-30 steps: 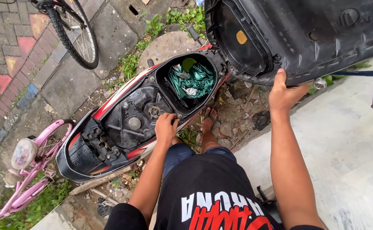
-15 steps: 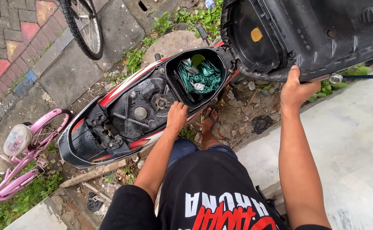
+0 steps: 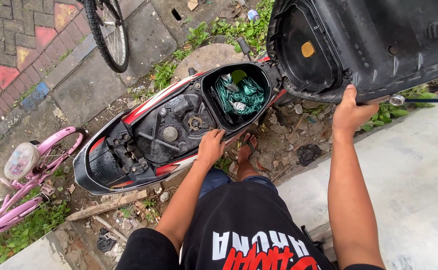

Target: The person opens the seat of a motorcycle and uses a wrench to loosen and remove bolts from the rear section. They then pick up a socket wrench from the ground and continue to work on the motorcycle's rear assembly, manipulating the tools to adjust components.

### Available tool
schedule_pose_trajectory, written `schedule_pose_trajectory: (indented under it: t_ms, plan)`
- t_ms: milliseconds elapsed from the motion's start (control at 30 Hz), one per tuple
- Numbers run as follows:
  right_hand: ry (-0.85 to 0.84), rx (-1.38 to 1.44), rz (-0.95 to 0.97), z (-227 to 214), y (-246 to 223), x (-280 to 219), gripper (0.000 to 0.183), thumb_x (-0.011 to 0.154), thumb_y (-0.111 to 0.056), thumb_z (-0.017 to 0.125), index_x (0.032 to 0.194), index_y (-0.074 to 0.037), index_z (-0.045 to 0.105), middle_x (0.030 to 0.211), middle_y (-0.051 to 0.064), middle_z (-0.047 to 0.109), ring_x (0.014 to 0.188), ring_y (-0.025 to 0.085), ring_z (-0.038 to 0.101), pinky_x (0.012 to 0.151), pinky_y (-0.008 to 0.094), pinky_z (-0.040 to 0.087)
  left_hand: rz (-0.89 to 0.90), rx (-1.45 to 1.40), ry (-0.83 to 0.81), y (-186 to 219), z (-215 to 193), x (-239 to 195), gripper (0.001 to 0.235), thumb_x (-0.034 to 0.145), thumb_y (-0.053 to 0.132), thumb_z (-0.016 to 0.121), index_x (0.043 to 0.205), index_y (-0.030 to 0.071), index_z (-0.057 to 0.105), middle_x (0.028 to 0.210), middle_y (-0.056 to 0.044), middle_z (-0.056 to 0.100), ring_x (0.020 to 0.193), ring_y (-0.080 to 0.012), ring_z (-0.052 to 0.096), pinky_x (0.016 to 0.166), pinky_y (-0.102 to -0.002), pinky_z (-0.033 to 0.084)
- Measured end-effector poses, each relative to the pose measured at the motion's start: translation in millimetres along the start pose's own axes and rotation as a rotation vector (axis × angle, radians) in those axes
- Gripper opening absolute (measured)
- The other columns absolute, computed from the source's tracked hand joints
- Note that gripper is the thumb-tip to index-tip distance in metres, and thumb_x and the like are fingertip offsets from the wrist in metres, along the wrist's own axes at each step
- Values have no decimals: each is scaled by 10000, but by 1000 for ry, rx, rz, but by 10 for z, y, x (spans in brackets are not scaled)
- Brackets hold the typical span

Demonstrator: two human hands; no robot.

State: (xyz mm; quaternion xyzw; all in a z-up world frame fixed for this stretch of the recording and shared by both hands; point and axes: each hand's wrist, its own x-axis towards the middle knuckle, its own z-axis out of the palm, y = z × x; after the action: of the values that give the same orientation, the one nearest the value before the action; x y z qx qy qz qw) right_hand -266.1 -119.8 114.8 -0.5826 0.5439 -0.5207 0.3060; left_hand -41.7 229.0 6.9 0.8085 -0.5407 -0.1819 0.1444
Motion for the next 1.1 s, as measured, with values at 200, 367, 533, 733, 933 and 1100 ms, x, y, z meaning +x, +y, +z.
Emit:
schedule_pose_trajectory:
  t_ms: [200, 367, 533, 733, 933, 1100]
  plan:
    - [81, -19, 134, 17, 191, -39, 331, 861, -165, 779, 1086, 37, 644, 1040, 183, 731, 915, 308, 760, 718, 424, 620, -51, -84, -114, -27, -92, 16, 416, 919, 35, 594, 1330, 15, 655, 1242, -162, 670, 1061, -394, 648, 913, -529, 524]
    - [58, 7, 93, 15, 147, -35, 313, 871, -140, 748, 1104, 48, 659, 1048, 189, 742, 926, 305, 760, 736, 416, 634, -193, -234, -164, 1, -124, 22, 397, 961, 54, 560, 1347, 42, 651, 1283, -133, 644, 1084, -408, 652, 883, -560, 546]
    - [67, -4, 60, 24, 53, -29, 301, 839, -119, 745, 1073, 62, 690, 1012, 187, 768, 900, 307, 785, 711, 407, 656, -467, -334, -100, 0, 96, -36, 365, 959, 115, 560, 1291, 12, 675, 1220, -161, 676, 1151, -374, 626, 975, -514, 517]
    - [-48, 33, -30, 8, -16, -284, 227, 883, -19, 676, 1104, 16, 647, 959, 170, 714, 907, 330, 728, 669, 470, 558, -543, -360, -29, 258, -96, -22, 339, 1001, 103, 578, 1320, 4, 640, 1203, -159, 641, 1127, -346, 657, 929, -478, 578]
    - [-93, 46, -83, -19, 61, -362, 311, 953, -7, 695, 1245, 14, 590, 1037, 215, 647, 984, 377, 706, 697, 501, 510, -320, -34, -19, 96, 191, 66, 174, 1036, 77, 596, 1194, 68, 668, 1126, -71, 592, 1046, -255, 700, 805, -388, 663]
    - [22, 91, -6, -35, 373, -192, 359, 890, -62, 808, 1142, 47, 577, 912, 191, 596, 807, 234, 662, 597, 445, 475, -161, 207, -30, -261, 585, 165, 86, 963, 117, 679, 1048, 128, 663, 1062, -32, 596, 1017, -211, 679, 728, -336, 629]
